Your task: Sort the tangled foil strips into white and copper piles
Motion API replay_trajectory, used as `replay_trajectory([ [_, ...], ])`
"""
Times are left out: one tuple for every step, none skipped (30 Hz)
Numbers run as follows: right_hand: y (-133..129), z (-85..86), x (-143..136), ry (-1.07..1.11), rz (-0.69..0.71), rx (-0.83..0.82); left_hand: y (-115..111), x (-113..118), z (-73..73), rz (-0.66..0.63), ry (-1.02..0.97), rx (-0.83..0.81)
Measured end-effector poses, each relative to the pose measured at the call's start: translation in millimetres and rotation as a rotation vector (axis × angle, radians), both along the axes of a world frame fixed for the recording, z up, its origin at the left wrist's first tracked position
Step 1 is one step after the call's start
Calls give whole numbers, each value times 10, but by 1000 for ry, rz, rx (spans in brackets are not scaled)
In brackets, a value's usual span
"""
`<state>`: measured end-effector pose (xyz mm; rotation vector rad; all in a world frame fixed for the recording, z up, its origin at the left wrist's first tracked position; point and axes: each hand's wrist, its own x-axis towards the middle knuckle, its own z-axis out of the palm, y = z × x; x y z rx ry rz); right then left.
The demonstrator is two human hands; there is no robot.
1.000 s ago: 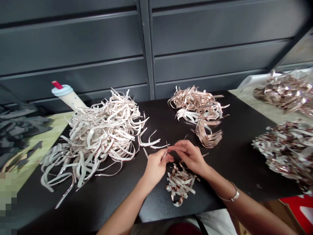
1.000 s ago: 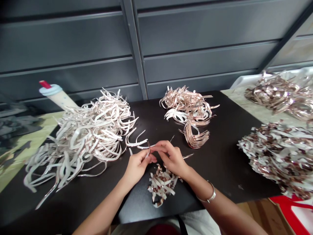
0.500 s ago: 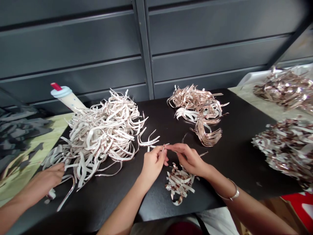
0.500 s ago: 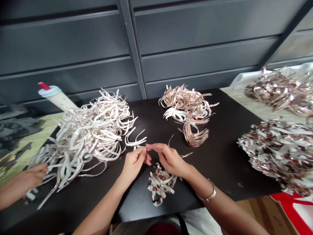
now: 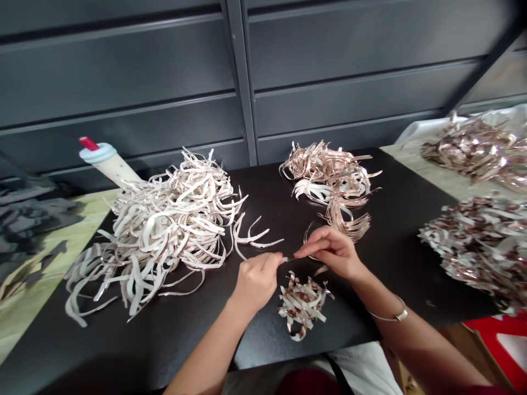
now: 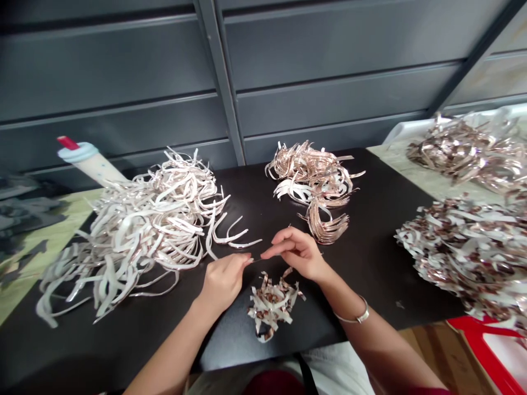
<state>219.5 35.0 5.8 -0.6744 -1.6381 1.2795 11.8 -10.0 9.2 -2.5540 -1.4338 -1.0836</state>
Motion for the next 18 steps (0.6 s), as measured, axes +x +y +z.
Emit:
replay_trajectory([
  [12,-9,2,21,-3,-29,7,-6,2,-8,38,45],
  [21,-22,-4,39,-5,-57,16,-14,7,-19,70,89],
  [29,-36,-16,57,-9,-83,25,-23,14,-33,95,137],
  [36,-52,-32,76,-11,-111,32,-35,21,-50,113,188],
  [45,-66,-49,93,-10,-140,36,-50,26,-73,126,233],
  [58,-78,-64,107,-5,-166,36,-69,28,-103,135,270],
  [77,-86,-75,117,-3,-189,32,-92,27,-138,138,296],
  [101,-91,-79,128,-12,-200,26,-119,23,-171,130,315],
  [129,-91,-75,141,-36,-199,20,-149,16,-195,114,329],
  [159,-86,-66,154,-72,-183,18,-180,8,-202,93,345],
  [184,-76,-55,159,-117,-149,25,-209,-1,-189,69,367],
  [200,-62,-47,143,-158,-97,45,-236,-12,-156,50,392],
  [199,-45,-48,89,-181,-27,78,-256,-25,-105,42,407],
  [177,-28,-60,-3,-173,63,125,-269,-41,-45,49,412],
  [131,-15,-85,-127,-130,174,182,-274,-59,13,76,384],
  [63,-8,-121,-272,-59,297,243,-272,-80,71,115,320],
  [-26,-11,-163,-406,34,432,304,-265,-102,122,163,236],
  [-128,-22,-205,-521,134,557,357,-254,-126,157,213,142],
])
